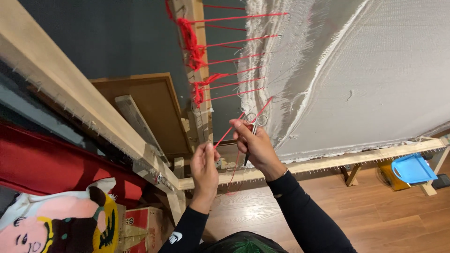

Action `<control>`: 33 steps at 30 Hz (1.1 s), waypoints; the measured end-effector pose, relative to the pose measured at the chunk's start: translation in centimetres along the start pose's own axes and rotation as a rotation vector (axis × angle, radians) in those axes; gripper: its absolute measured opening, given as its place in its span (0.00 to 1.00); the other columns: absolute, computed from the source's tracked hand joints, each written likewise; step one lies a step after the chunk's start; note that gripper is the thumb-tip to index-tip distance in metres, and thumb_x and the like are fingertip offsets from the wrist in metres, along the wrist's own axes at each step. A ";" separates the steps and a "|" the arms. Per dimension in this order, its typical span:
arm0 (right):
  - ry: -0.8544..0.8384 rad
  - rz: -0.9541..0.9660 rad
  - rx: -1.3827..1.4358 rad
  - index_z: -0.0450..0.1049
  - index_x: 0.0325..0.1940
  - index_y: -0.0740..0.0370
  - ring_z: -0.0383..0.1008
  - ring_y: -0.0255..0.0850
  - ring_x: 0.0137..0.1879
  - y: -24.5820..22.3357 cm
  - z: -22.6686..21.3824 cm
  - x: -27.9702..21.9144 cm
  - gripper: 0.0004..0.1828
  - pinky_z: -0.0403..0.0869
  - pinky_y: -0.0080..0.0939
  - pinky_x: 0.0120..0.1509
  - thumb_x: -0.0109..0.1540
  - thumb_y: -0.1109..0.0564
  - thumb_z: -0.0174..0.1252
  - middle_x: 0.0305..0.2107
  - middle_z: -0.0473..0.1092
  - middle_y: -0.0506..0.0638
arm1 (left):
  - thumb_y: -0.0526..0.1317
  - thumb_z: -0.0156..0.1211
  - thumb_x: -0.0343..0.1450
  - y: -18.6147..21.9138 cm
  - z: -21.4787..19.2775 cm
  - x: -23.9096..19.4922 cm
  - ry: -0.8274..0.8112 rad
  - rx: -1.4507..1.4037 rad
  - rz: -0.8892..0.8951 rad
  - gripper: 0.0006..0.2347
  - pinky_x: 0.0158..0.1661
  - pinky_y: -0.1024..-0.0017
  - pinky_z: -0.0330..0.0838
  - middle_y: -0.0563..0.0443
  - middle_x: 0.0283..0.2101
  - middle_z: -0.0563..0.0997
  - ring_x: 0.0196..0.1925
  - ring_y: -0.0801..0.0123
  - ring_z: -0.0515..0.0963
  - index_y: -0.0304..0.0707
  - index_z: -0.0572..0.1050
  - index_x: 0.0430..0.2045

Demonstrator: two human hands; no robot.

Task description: Knotting red yarn onto a rug frame and cutting the ends with scissors.

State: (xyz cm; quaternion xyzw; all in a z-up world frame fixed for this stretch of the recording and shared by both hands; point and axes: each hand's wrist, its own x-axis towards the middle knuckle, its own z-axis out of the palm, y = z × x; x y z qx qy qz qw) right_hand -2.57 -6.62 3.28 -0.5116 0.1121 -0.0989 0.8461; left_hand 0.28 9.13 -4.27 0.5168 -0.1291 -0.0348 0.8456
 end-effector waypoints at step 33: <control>0.156 -0.189 0.105 0.72 0.45 0.58 0.68 0.32 0.24 1.7 6.1 8.3 0.12 0.57 0.31 0.24 0.71 0.47 0.54 0.25 0.66 0.40 | 0.40 0.66 0.67 9.5 0.1 28.7 -1.147 1.176 -0.026 0.14 0.47 0.66 0.75 0.47 0.45 0.85 0.44 0.68 0.81 0.38 0.80 0.45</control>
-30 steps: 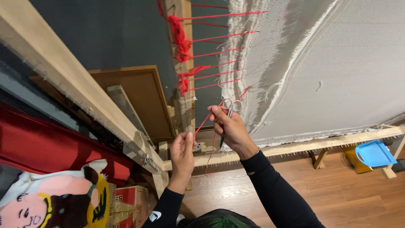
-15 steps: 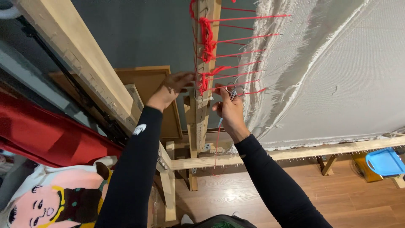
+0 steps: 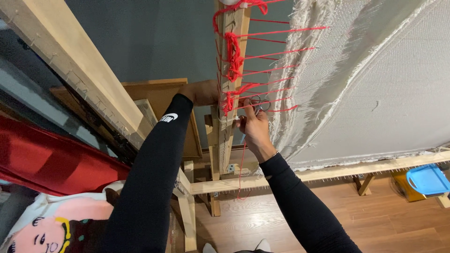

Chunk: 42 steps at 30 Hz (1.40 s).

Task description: Knotting red yarn onto a rug frame and cutting the ends with scissors.

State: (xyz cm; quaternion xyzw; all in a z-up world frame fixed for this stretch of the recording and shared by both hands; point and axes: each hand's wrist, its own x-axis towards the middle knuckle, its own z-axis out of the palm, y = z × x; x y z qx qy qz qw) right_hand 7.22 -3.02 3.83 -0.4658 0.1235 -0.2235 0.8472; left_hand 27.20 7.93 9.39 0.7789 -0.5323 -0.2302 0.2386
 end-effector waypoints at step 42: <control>-0.008 -0.021 0.119 0.72 0.44 0.63 0.71 0.34 0.20 9.8 13.5 -8.6 0.16 0.59 0.31 0.19 0.72 0.47 0.50 0.28 0.74 0.47 | 0.44 0.69 0.67 3.6 1.3 -12.3 0.238 -0.391 -0.312 0.12 0.21 0.70 0.72 0.50 0.27 0.84 0.23 0.74 0.79 0.33 0.84 0.34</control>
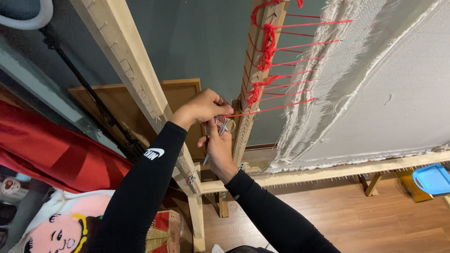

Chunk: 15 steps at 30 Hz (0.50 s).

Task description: Knotting red yarn onto a rug frame and cutting the ends with scissors.

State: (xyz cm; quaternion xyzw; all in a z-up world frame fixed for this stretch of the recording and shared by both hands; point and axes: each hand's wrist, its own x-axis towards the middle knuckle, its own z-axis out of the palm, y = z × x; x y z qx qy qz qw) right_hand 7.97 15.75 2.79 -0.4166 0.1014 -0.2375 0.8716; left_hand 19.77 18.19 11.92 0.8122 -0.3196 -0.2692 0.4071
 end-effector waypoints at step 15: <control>-0.090 -0.121 -0.062 0.71 0.47 0.62 0.70 0.31 0.24 0.5 1.6 -0.8 0.11 0.71 0.35 0.25 0.70 0.53 0.51 0.31 0.71 0.42 | 0.42 0.69 0.66 0.2 -0.6 0.6 -0.167 0.124 0.055 0.11 0.30 0.69 0.74 0.50 0.30 0.86 0.28 0.72 0.81 0.29 0.82 0.31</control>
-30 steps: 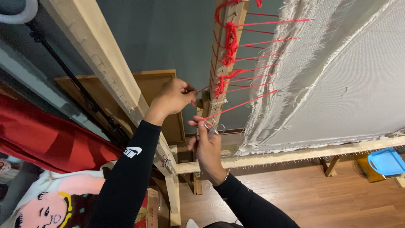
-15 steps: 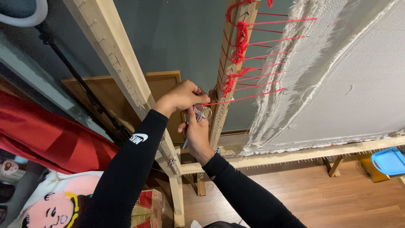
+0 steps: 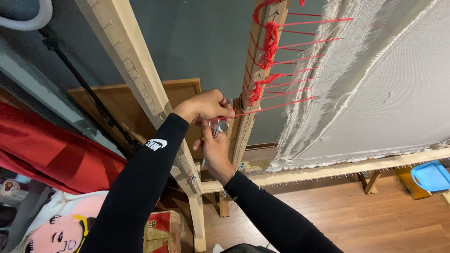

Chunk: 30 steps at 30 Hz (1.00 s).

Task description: Knotting red yarn onto a rug frame and cutting the ends with scissors.

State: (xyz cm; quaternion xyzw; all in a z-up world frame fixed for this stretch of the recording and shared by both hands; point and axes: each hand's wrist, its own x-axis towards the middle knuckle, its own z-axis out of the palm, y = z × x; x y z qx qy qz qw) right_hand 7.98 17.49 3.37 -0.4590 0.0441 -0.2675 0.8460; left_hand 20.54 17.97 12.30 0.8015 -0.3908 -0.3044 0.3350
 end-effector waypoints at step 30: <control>-0.431 0.332 -0.901 0.76 0.42 0.66 0.77 0.30 0.30 -8.9 -16.0 -7.0 0.11 0.80 0.33 0.34 0.66 0.54 0.59 0.28 0.73 0.44 | 0.50 0.56 0.75 -2.3 1.8 -1.0 -0.110 -0.237 0.039 0.14 0.27 0.79 0.62 0.63 0.31 0.83 0.30 0.84 0.73 0.39 0.80 0.42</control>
